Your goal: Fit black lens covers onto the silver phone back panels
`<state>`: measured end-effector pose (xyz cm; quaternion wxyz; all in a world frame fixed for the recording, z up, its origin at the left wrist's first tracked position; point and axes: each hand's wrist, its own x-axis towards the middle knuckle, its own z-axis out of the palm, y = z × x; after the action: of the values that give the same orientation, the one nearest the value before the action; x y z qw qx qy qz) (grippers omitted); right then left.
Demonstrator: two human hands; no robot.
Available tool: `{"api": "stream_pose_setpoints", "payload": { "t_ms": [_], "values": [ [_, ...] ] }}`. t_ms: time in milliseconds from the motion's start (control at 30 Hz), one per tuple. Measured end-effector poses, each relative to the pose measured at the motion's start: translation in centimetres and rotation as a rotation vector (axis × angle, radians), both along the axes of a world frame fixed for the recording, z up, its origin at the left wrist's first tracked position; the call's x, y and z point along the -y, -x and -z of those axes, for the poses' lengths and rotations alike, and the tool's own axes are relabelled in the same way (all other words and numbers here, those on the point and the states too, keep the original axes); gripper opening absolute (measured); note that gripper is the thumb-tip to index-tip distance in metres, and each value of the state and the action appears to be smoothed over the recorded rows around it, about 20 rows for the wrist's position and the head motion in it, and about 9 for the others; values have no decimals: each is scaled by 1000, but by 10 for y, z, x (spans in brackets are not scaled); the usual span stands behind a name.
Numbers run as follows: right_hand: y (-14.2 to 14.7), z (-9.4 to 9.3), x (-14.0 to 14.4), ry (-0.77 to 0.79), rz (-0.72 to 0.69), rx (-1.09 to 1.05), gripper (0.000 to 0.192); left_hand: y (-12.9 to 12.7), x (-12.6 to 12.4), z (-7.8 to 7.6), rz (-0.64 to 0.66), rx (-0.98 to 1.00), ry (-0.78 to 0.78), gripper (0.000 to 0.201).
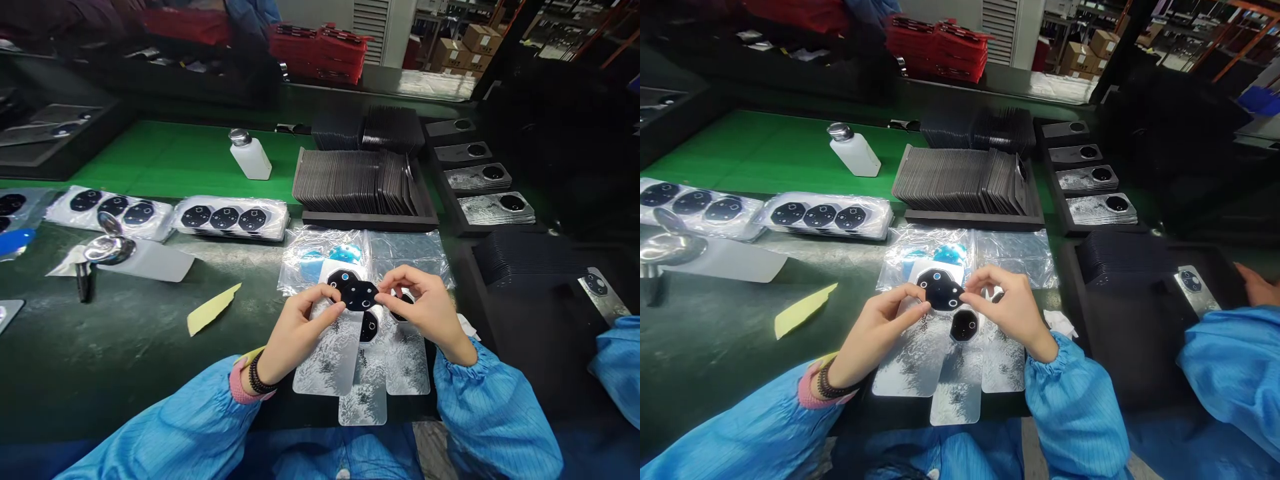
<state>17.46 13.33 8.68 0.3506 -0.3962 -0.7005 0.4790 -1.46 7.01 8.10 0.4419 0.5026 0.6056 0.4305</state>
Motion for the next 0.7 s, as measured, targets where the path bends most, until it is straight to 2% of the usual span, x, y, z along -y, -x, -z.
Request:
{"api": "stream_pose_setpoints", "payload": {
  "t_ms": [100, 200, 267, 400, 700],
  "values": [
    [-3, -3, -2, 55, 24, -32, 11, 0, 2, 3, 40, 10, -33, 14],
    [-8, -9, -5, 132, 45, -55, 11, -1, 6, 5, 116, 24, -69, 40],
    [-11, -14, -4, 163, 41, -48, 9, -1, 9, 6, 168, 22, -54, 49],
    [-9, -17, 2, 209, 7, 4, 7, -2, 14, 5, 213, -15, -31, 52],
    [-4, -16, 9, 185, -9, 103, 13, -5, 17, 4, 240, -38, -60, 50]
  ]
}}
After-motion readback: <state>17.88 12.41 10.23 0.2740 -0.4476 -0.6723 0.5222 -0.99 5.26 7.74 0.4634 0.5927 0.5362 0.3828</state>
